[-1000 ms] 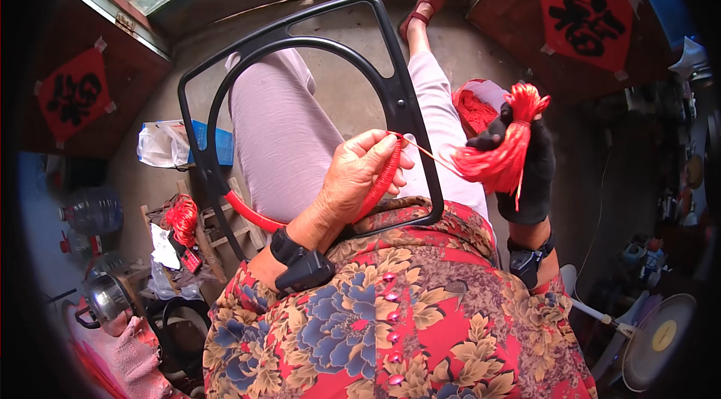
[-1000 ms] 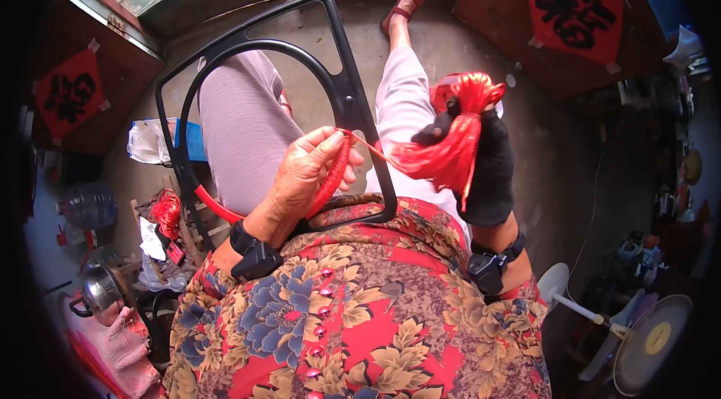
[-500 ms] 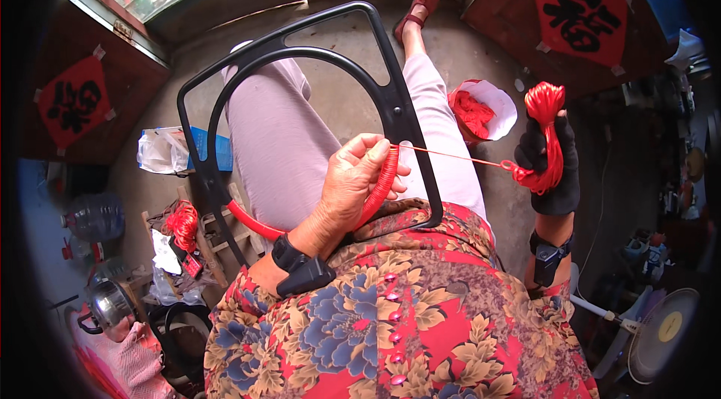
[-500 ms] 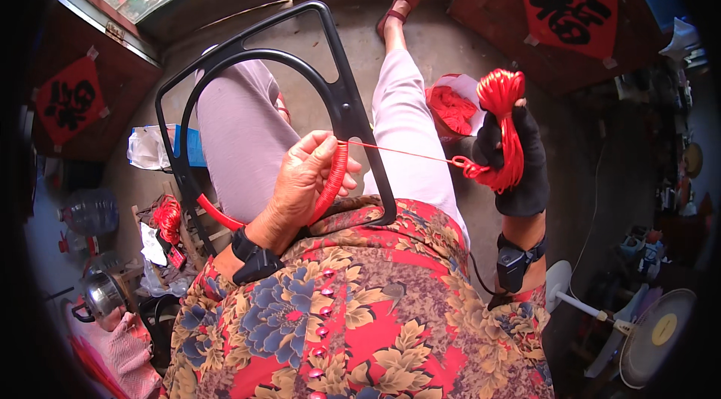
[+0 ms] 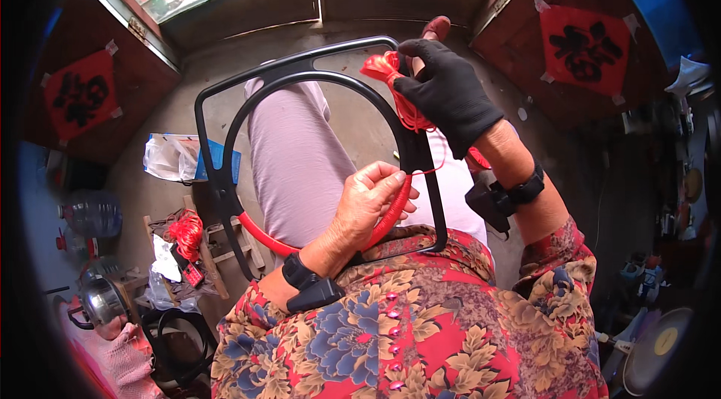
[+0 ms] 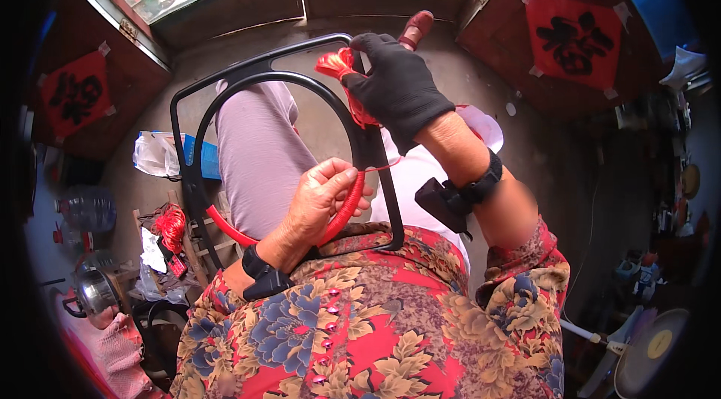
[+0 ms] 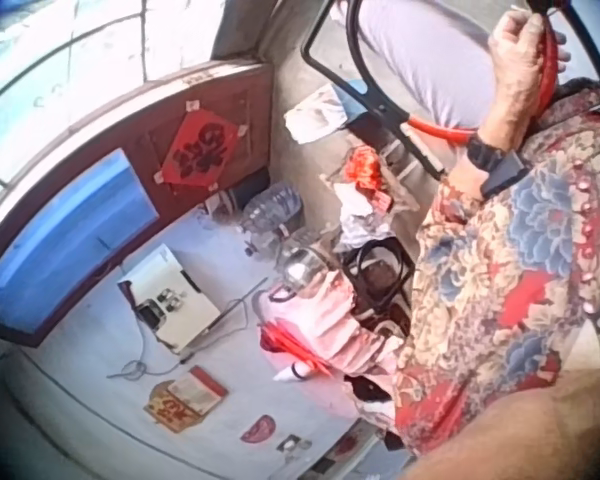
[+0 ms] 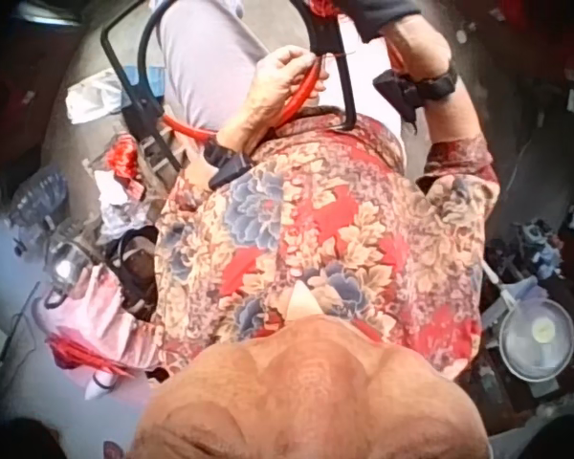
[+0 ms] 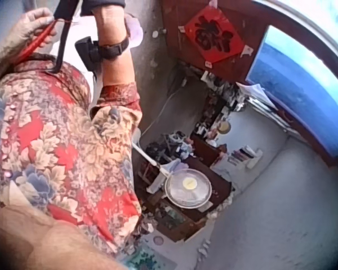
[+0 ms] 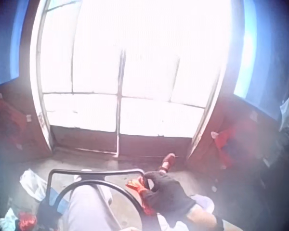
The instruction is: Wrapping a black plastic furniture frame with red decorative plastic ribbon by hand.
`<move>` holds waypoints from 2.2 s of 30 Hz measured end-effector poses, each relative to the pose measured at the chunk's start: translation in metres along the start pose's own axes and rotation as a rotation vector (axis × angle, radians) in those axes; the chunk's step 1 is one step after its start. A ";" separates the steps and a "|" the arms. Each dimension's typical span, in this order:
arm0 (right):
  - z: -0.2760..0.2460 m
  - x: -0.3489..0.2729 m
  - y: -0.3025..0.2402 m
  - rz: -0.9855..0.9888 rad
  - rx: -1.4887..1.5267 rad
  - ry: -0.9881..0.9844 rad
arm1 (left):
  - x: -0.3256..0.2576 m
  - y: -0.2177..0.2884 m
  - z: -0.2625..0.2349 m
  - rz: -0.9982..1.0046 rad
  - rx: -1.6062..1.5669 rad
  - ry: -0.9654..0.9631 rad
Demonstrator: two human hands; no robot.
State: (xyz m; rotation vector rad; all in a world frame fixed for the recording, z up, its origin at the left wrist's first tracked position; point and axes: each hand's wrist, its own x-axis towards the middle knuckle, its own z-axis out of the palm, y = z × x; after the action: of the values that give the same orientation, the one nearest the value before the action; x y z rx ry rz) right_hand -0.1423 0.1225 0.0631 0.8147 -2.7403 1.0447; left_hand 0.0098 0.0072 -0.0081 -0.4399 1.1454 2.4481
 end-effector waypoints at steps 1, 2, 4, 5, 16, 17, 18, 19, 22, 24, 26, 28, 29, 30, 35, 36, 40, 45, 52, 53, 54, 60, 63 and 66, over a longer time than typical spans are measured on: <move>0.001 0.004 -0.001 -0.007 -0.001 -0.002 | -0.001 0.000 0.000 0.003 -0.004 0.000; 0.002 0.007 -0.001 -0.106 -0.086 -0.034 | -0.001 0.001 0.000 0.009 -0.007 0.001; 0.007 0.014 -0.001 -0.205 -0.174 -0.065 | -0.001 0.001 0.000 0.009 -0.019 -0.005; 0.013 0.018 0.001 -0.336 -0.211 0.009 | -0.002 0.001 0.000 0.008 -0.021 -0.008; 0.021 -0.029 0.051 0.089 0.557 -0.318 | -0.001 0.006 -0.003 0.017 -0.185 -0.124; 0.023 -0.039 0.039 0.167 0.624 -0.417 | -0.002 0.006 -0.003 0.014 -0.178 -0.124; 0.030 -0.048 0.039 0.398 0.835 -0.569 | -0.003 0.006 -0.004 0.012 -0.179 -0.118; 0.036 -0.056 0.035 0.464 0.821 -0.561 | -0.003 0.008 -0.003 0.012 -0.180 -0.115; 0.053 -0.075 0.043 0.050 0.799 -0.363 | -0.003 0.010 -0.001 0.012 -0.168 -0.137; 0.056 -0.088 0.050 0.124 0.736 -0.509 | -0.002 0.009 -0.002 0.015 -0.158 -0.127; 0.055 -0.097 0.051 0.261 0.799 -0.566 | -0.001 0.012 -0.001 0.018 -0.149 -0.123; 0.049 -0.106 0.051 0.296 0.740 -0.654 | -0.004 0.020 -0.001 0.053 -0.155 -0.147; 0.036 -0.105 0.036 0.303 0.654 -0.633 | -0.007 0.025 -0.003 0.056 -0.148 -0.147; 0.028 -0.108 0.028 0.372 0.705 -0.618 | -0.009 0.031 -0.004 0.040 -0.154 -0.143; 0.003 -0.124 0.030 0.264 0.639 -0.594 | 0.001 0.066 0.003 0.154 -0.055 -0.185; 0.001 -0.126 0.029 0.243 0.651 -0.547 | 0.005 0.068 0.006 0.152 -0.049 -0.186; -0.018 -0.128 0.028 0.277 0.671 -0.377 | 0.017 0.074 0.014 0.310 0.083 0.012; -0.026 -0.129 0.046 0.542 1.332 -0.008 | 0.000 0.083 0.022 0.278 0.074 -0.071; -0.006 -0.121 0.069 0.535 1.551 0.099 | -0.033 0.083 0.009 0.224 0.307 -0.041; -0.005 -0.123 0.074 0.580 1.475 0.123 | -0.038 0.082 0.008 0.222 0.348 -0.056; 0.005 -0.129 0.107 0.594 1.537 0.213 | -0.046 0.084 0.008 0.233 0.370 -0.089; 0.005 -0.134 0.147 0.596 1.010 0.344 | -0.059 0.071 0.012 0.140 0.594 -0.233; 0.020 -0.112 0.098 0.455 0.992 0.227 | -0.048 0.047 0.015 0.103 0.545 -0.248; 0.048 -0.094 0.058 0.475 1.454 0.026 | -0.041 0.036 0.016 0.072 0.594 -0.199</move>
State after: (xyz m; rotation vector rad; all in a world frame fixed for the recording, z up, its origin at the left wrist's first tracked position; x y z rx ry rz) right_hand -0.0870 0.1694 -0.0333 0.1004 -1.7424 3.0938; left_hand 0.0262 -0.0104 0.0435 0.0245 1.7226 2.0073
